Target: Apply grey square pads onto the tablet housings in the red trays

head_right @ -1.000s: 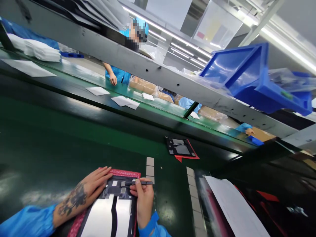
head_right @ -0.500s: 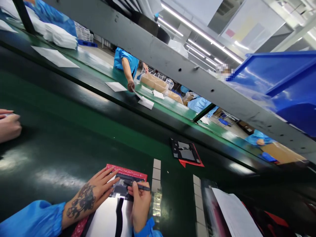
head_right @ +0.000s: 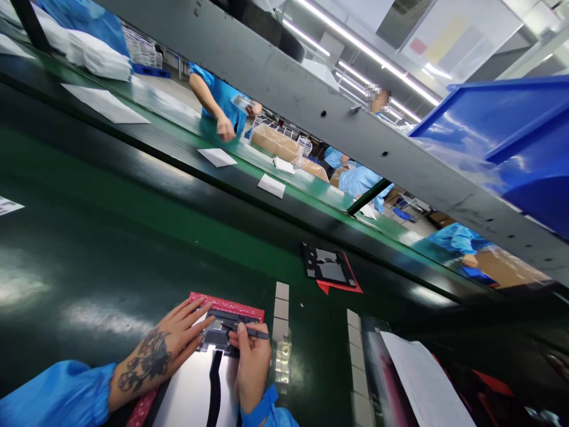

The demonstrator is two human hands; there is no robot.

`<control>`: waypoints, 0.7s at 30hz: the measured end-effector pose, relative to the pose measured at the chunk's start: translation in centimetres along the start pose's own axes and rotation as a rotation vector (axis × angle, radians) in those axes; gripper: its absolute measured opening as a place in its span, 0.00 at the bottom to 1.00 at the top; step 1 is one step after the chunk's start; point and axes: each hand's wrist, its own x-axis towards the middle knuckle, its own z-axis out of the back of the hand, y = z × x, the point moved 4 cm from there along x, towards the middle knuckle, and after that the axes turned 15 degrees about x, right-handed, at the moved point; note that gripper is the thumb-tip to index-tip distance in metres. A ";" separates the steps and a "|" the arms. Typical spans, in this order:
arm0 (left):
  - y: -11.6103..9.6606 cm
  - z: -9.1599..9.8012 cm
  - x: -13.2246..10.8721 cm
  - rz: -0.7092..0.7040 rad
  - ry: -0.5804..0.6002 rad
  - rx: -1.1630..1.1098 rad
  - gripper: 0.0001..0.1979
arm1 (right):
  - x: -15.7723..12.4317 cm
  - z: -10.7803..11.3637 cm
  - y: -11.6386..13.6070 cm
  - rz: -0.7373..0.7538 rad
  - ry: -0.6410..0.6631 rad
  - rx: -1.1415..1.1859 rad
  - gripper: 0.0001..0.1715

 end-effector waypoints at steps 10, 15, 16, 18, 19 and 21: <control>0.0 0.8 0.4 -0.103 0.069 -0.008 0.20 | -0.1 -0.1 -0.3 0.006 0.004 -0.009 0.26; 0.0 1.0 0.4 -0.106 0.066 -0.013 0.19 | 0.5 0.2 0.8 0.038 -0.008 -0.050 0.27; 0.1 1.1 0.4 -0.109 0.060 -0.007 0.19 | 0.7 0.5 1.3 0.062 -0.029 -0.059 0.28; 0.0 1.2 0.4 -0.117 0.050 0.012 0.20 | 0.7 1.3 2.4 0.102 -0.065 -0.064 0.30; -0.1 1.3 0.4 -0.121 0.049 0.020 0.20 | 0.5 1.8 2.7 0.112 -0.069 -0.063 0.31; -0.3 1.6 0.6 -0.127 0.069 0.034 0.23 | -0.5 2.9 3.0 0.118 -0.069 -0.062 0.31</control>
